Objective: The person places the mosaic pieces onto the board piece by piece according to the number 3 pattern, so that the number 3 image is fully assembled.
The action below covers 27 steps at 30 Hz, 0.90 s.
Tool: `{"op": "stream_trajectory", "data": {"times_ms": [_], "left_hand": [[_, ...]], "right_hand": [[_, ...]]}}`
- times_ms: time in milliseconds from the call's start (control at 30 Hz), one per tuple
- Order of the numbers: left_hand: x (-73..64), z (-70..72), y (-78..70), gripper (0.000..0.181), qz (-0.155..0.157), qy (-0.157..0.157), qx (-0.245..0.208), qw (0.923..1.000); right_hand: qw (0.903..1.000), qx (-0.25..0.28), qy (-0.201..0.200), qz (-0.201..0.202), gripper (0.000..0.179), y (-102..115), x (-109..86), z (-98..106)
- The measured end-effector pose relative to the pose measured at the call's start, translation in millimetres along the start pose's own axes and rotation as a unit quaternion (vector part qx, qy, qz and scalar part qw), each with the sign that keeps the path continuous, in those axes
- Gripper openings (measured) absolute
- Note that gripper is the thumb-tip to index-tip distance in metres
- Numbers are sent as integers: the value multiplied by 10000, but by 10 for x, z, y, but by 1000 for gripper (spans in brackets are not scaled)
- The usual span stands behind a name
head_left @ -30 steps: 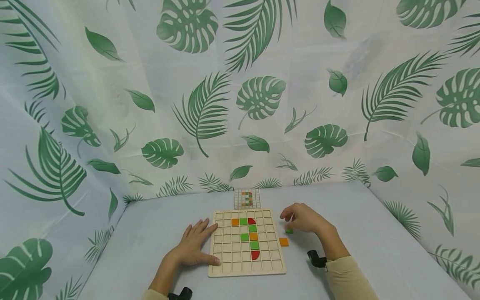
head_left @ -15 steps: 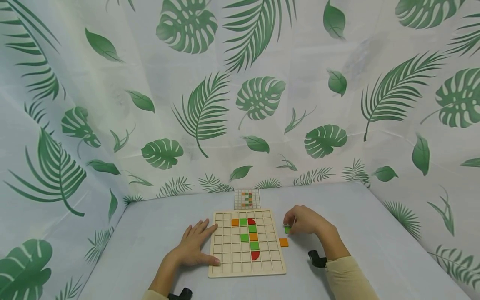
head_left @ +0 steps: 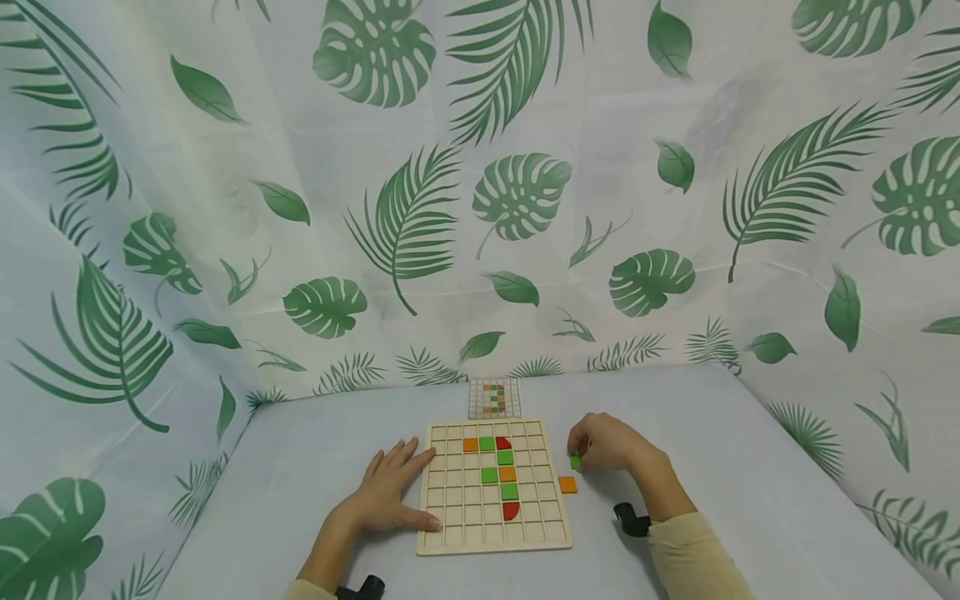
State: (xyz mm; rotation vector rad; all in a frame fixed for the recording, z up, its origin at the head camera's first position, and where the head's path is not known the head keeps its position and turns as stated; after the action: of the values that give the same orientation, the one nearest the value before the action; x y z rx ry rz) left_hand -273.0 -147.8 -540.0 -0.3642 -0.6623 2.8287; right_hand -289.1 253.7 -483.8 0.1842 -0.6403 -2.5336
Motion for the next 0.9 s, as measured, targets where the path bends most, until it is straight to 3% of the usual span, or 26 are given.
{"op": "stream_trajectory", "data": {"times_ms": [167,533,900], "left_hand": [[-2,-3,1,118,-4,-4,-31,10000],[-9,0,0,117,-21,12,-32,10000],[-15,7,-4,116,-91,-15,-64,9999]], "right_hand": [[9998,84,4,-156,23,-6,8,-17],[10000,90,-24,-31,27,30,3,-17],[9974,493,-462,263,19,22,70,18]]}}
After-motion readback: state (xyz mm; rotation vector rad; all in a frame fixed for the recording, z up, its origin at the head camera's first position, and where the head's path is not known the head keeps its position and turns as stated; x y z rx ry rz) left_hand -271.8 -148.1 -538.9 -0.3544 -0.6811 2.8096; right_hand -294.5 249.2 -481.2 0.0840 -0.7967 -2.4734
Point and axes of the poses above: each hand's wrist, its own x-axis towards the middle knuckle, its own z-axis out of the back of the hand, y = z × x, the point moved 1 cm from there along x, towards the middle knuckle, and after that the axes turned 14 degrees about z, right-handed, at the moved point
